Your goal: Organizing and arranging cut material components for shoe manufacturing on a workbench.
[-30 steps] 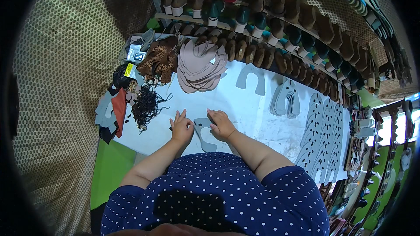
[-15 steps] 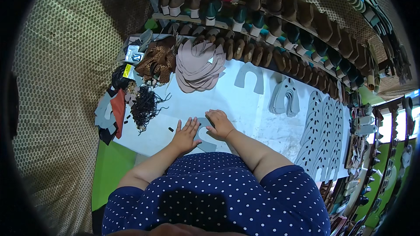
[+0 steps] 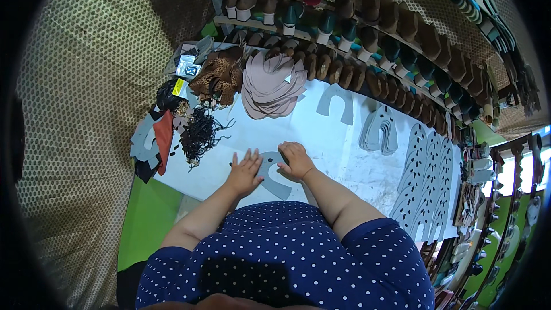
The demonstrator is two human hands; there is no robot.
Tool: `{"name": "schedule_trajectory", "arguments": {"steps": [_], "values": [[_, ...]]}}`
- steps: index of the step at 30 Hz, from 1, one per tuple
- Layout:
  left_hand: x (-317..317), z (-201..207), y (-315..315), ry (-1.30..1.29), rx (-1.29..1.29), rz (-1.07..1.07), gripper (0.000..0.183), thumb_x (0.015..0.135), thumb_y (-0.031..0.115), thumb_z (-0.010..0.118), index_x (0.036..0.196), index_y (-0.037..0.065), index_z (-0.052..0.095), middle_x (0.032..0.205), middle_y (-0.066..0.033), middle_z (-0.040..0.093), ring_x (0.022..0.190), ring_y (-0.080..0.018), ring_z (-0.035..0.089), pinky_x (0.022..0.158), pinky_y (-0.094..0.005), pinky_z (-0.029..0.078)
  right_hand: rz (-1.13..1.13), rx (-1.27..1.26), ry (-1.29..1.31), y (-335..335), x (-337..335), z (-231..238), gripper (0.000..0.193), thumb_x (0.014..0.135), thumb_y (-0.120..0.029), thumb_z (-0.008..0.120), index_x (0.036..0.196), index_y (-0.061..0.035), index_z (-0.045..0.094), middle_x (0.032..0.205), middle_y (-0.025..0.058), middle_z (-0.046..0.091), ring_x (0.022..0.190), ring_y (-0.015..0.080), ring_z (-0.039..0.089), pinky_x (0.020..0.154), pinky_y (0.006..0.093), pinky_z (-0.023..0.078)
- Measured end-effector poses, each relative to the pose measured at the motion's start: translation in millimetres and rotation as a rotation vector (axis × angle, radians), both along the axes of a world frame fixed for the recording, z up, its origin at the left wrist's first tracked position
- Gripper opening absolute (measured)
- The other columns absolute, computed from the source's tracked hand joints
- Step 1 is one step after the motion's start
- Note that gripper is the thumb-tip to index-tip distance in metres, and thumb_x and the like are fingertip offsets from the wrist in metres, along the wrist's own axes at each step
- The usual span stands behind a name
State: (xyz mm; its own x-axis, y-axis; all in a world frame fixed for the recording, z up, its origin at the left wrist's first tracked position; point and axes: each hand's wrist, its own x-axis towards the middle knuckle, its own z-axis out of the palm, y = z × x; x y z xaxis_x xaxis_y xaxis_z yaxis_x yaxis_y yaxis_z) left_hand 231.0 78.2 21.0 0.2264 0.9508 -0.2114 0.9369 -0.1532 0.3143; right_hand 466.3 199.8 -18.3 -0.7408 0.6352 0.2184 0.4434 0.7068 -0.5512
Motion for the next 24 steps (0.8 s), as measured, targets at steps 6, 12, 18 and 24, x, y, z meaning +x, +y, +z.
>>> {"name": "schedule_trajectory", "arguments": {"steps": [6, 12, 18, 24], "values": [[-52, 7, -27, 0.076, 0.185, 0.33, 0.04, 0.09, 0.03, 0.067, 0.129, 0.021, 0.068, 0.163, -0.0154, 0.029, 0.152, -0.042, 0.017, 0.115, -0.0729, 0.005, -0.014, 0.009, -0.015, 1, -1, 3, 0.062, 0.087, -0.046, 0.063, 0.134, -0.006, 0.053, 0.13, 0.0187, 0.057, 0.128, 0.0364, 0.05, 0.114, 0.0493, 0.031], [-80, 4, -28, 0.057, 0.295, 0.45, 0.01, 0.081, 0.025, 0.077, 0.089, 0.02, 0.077, 0.161, -0.0132, 0.035, 0.151, -0.043, 0.021, 0.114, -0.0731, 0.007, -0.03, 0.018, -0.04, -2, -2, 9, 0.061, 0.086, -0.044, 0.064, 0.133, -0.0063, 0.054, 0.13, 0.0185, 0.057, 0.128, 0.0363, 0.05, 0.114, 0.0489, 0.032], [-112, 7, -32, 0.048, 0.34, 0.44, 0.009, 0.077, 0.026, 0.079, 0.08, 0.018, 0.075, 0.162, -0.0113, 0.034, 0.15, -0.0429, 0.023, 0.115, -0.0719, 0.008, -0.058, 0.018, -0.072, -6, -4, 13, 0.061, 0.084, -0.042, 0.066, 0.133, -0.0073, 0.055, 0.131, 0.0169, 0.057, 0.128, 0.0356, 0.05, 0.114, 0.0474, 0.032], [-193, 5, -52, 0.228, 0.406, 0.864, 0.014, 0.084, 0.034, 0.073, 0.09, 0.024, 0.08, 0.164, -0.0083, 0.031, 0.152, -0.0403, 0.019, 0.117, -0.0695, 0.008, -0.091, 0.015, -0.096, -9, -7, 14, 0.06, 0.083, -0.041, 0.068, 0.132, -0.0076, 0.055, 0.132, 0.0161, 0.057, 0.129, 0.0348, 0.049, 0.114, 0.0465, 0.033]]}}
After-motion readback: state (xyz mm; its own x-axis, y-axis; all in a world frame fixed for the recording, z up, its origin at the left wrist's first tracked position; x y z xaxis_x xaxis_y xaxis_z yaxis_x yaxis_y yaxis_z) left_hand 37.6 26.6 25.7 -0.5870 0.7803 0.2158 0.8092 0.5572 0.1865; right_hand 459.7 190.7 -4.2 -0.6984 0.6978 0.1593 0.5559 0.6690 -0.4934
